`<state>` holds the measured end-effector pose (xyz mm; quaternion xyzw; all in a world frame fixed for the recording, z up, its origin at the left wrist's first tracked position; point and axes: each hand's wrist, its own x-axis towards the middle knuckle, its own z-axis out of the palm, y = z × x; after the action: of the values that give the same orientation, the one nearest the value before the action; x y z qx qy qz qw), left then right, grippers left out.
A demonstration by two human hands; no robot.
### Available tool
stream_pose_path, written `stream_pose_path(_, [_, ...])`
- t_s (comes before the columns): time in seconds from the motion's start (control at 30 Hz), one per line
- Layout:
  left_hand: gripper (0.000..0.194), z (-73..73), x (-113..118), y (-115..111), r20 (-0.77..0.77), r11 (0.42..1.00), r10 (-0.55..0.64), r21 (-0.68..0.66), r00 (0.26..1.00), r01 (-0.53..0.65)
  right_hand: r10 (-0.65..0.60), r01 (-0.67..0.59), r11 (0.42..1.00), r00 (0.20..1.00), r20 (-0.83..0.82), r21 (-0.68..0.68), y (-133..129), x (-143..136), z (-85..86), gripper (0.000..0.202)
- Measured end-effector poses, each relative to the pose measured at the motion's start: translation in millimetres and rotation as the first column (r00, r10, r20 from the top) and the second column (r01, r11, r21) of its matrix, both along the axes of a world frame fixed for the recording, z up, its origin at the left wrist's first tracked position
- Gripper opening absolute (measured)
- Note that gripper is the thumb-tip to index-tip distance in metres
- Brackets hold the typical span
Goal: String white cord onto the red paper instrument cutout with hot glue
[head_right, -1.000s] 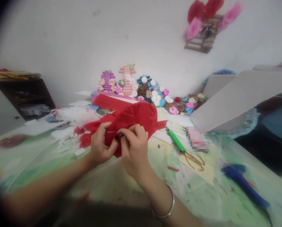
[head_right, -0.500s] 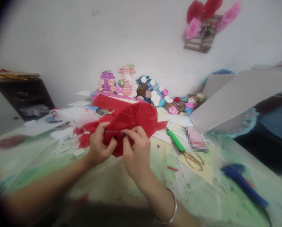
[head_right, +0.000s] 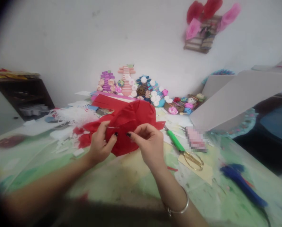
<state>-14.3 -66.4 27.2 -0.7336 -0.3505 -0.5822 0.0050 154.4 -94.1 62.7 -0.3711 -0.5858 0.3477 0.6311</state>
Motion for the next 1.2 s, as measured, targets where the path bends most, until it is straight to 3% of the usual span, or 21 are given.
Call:
stream_pose_path(0.13, [0.025,-1.2,0,2,0.028,0.996,-0.02,-0.084,0.999,0.022,0.047,-0.046,0.999,0.998,0.042,-0.013,7,15,-3.7,0.008])
stream_pose_path(0.27, [0.023,-1.6,0,4,0.046,0.994,-0.04,-0.095,0.998,0.044,0.049,-0.05,0.999,0.998,-0.043,-0.015,15,26,-14.1,0.006])
stream_pose_path(0.33, [0.023,-2.1,0,5,0.051,0.994,-0.032,-0.1,0.998,0.037,0.005,-0.005,1.0,0.997,-0.081,-0.001,19,31,-18.4,0.007])
stream_pose_path(0.5, [0.027,-5.1,-1,10,0.079,0.993,0.0,-0.119,0.997,0.01,-0.236,0.243,0.97,0.95,-0.203,0.009,27,51,-20.2,0.009])
stream_pose_path(0.63, [0.028,-7.2,-2,13,0.103,0.992,-0.018,-0.118,0.995,0.031,-0.287,0.296,0.955,0.917,-0.275,-0.011,31,64,-20.1,0.023])
stream_pose_path(0.73, [0.029,-7.5,-2,14,0.098,0.993,-0.025,-0.112,0.995,0.035,-0.313,0.318,0.948,0.923,-0.224,-0.011,31,63,-22.8,0.042])
stream_pose_path(0.8, [0.03,-7.1,-2,14,0.089,0.993,-0.027,-0.112,0.996,0.037,-0.29,0.29,0.957,0.947,-0.136,-0.021,30,58,-24.7,0.043])
stream_pose_path(0.87, [0.031,-6.9,-2,14,0.082,0.993,-0.031,-0.113,0.996,0.04,-0.198,0.196,0.98,0.977,-0.075,-0.037,29,53,-26.1,0.029])
stream_pose_path(1.0, [0.037,-9.5,-2,17,0.108,0.991,-0.055,-0.117,0.993,0.068,-0.019,0.011,0.998,0.993,-0.118,-0.067,30,48,-28.5,0.017])
stream_pose_path(1.2, [0.039,-15.9,-4,23,0.228,0.991,-0.091,-0.076,0.969,0.111,-0.082,0.08,0.996,0.996,-0.041,-0.048,33,55,-31.7,0.006])
